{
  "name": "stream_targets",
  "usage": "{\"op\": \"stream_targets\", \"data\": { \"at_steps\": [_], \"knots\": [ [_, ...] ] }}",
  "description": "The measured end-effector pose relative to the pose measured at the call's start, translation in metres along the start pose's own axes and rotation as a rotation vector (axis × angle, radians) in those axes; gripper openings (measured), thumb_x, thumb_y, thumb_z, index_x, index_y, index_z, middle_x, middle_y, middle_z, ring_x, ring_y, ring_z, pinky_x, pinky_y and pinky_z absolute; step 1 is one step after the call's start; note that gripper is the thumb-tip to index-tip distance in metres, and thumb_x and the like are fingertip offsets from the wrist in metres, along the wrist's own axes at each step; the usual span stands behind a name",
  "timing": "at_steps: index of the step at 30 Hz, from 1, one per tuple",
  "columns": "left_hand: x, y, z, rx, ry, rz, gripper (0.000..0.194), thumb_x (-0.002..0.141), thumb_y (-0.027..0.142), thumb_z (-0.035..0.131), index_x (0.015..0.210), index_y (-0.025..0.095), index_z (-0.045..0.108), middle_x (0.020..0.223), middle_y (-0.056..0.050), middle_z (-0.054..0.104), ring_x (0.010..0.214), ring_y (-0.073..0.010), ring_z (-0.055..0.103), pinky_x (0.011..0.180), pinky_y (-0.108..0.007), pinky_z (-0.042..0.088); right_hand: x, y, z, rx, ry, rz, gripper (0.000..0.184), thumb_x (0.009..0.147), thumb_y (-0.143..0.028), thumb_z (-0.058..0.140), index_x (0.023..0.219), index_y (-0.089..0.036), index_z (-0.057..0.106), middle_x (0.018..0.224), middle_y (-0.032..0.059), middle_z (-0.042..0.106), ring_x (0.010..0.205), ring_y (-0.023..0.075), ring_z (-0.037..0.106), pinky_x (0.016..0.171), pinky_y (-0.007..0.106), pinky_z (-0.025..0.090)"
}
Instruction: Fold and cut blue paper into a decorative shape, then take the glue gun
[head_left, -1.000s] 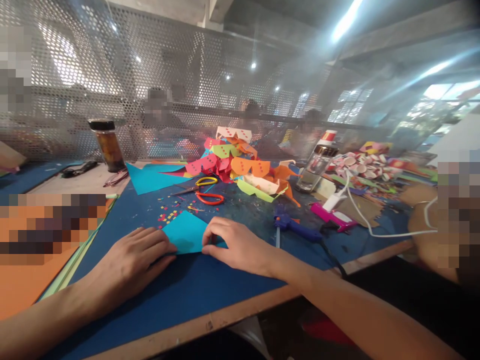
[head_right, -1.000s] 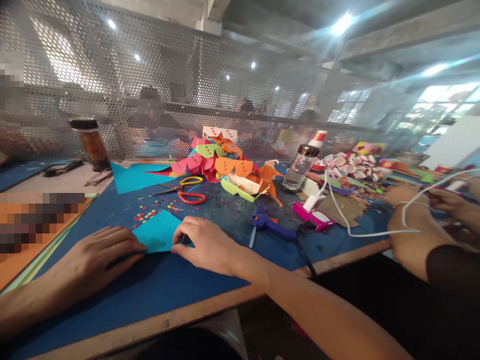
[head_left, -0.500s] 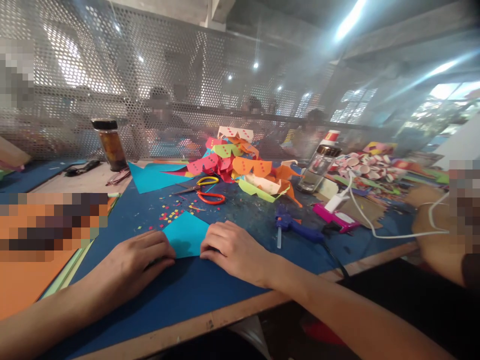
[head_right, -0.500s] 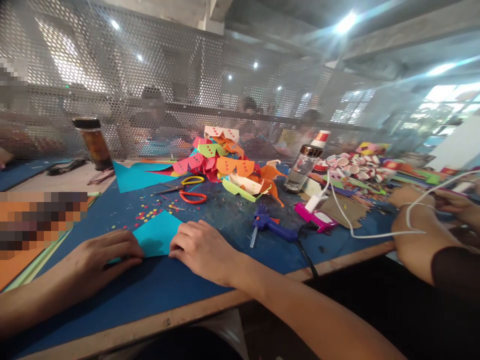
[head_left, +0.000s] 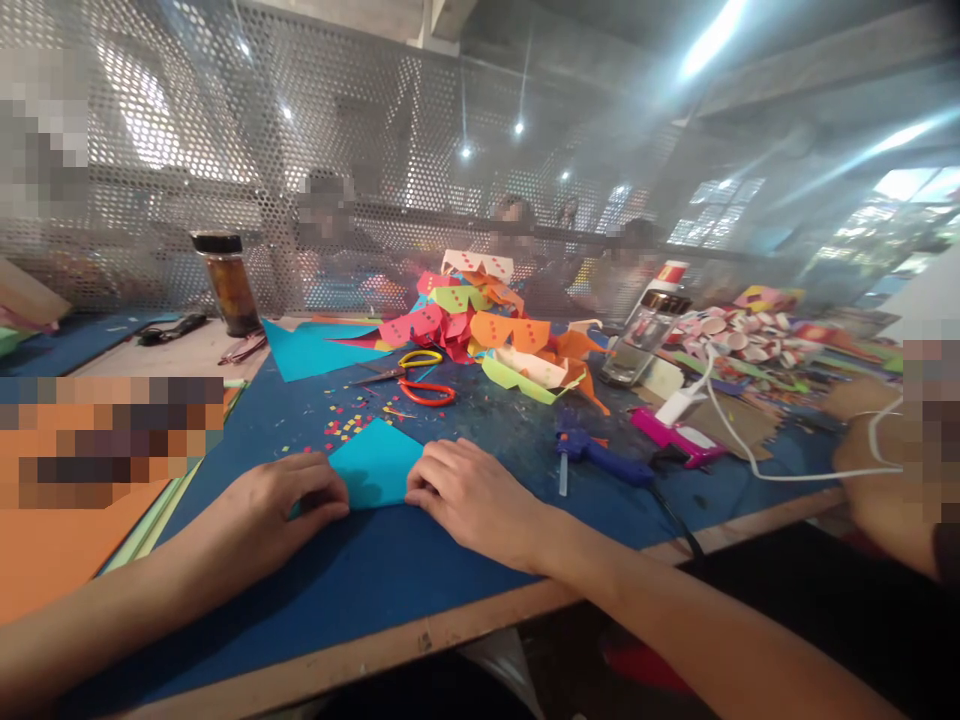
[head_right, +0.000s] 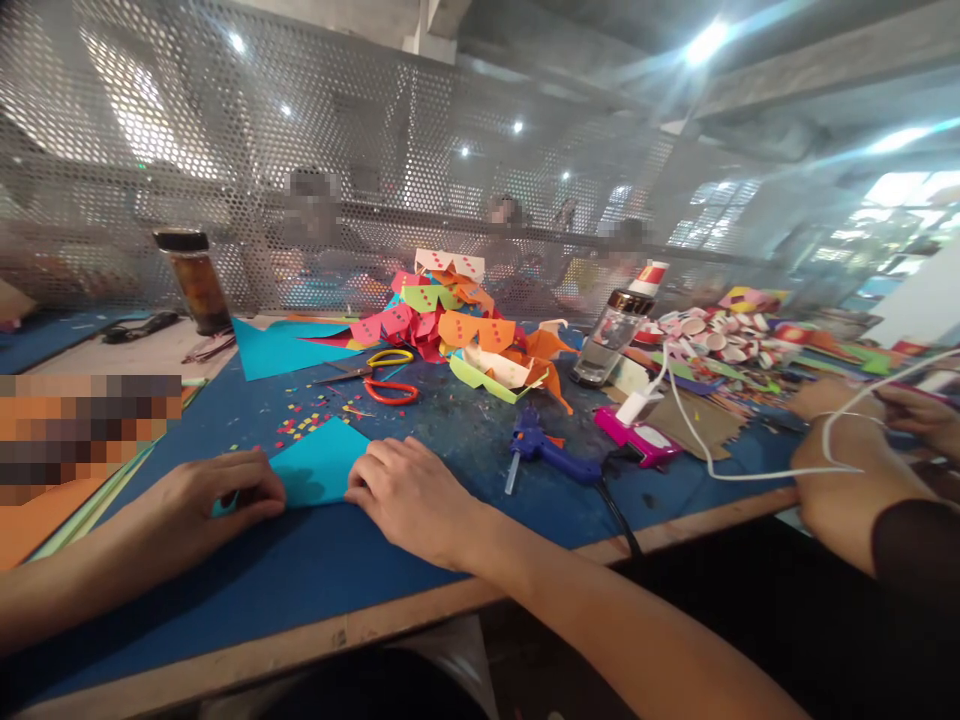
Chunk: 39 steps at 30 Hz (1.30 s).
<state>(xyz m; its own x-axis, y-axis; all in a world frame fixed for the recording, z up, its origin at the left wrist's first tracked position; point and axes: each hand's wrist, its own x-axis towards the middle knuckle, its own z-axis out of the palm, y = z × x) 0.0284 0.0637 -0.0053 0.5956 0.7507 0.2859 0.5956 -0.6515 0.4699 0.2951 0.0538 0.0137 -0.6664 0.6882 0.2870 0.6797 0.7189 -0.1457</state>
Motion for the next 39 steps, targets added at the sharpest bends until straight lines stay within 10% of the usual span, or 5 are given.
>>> {"op": "stream_targets", "data": {
  "at_steps": [39],
  "knots": [
    [0.011,-0.022,-0.050,0.007,-0.407,-0.305,0.014,0.078,0.035,0.065,0.078,0.021,0.066,0.072,0.002,0.067,0.069,-0.0170,0.060,0.064,-0.026,0.040,0.007,0.009,-0.005,0.207,-0.055,0.186,0.022,0.089,-0.036,0.070,0.079,-0.018,0.062,0.078,-0.0026,0.061,0.070,0.0110,0.055,0.073,0.027,0.038]
  ]
}}
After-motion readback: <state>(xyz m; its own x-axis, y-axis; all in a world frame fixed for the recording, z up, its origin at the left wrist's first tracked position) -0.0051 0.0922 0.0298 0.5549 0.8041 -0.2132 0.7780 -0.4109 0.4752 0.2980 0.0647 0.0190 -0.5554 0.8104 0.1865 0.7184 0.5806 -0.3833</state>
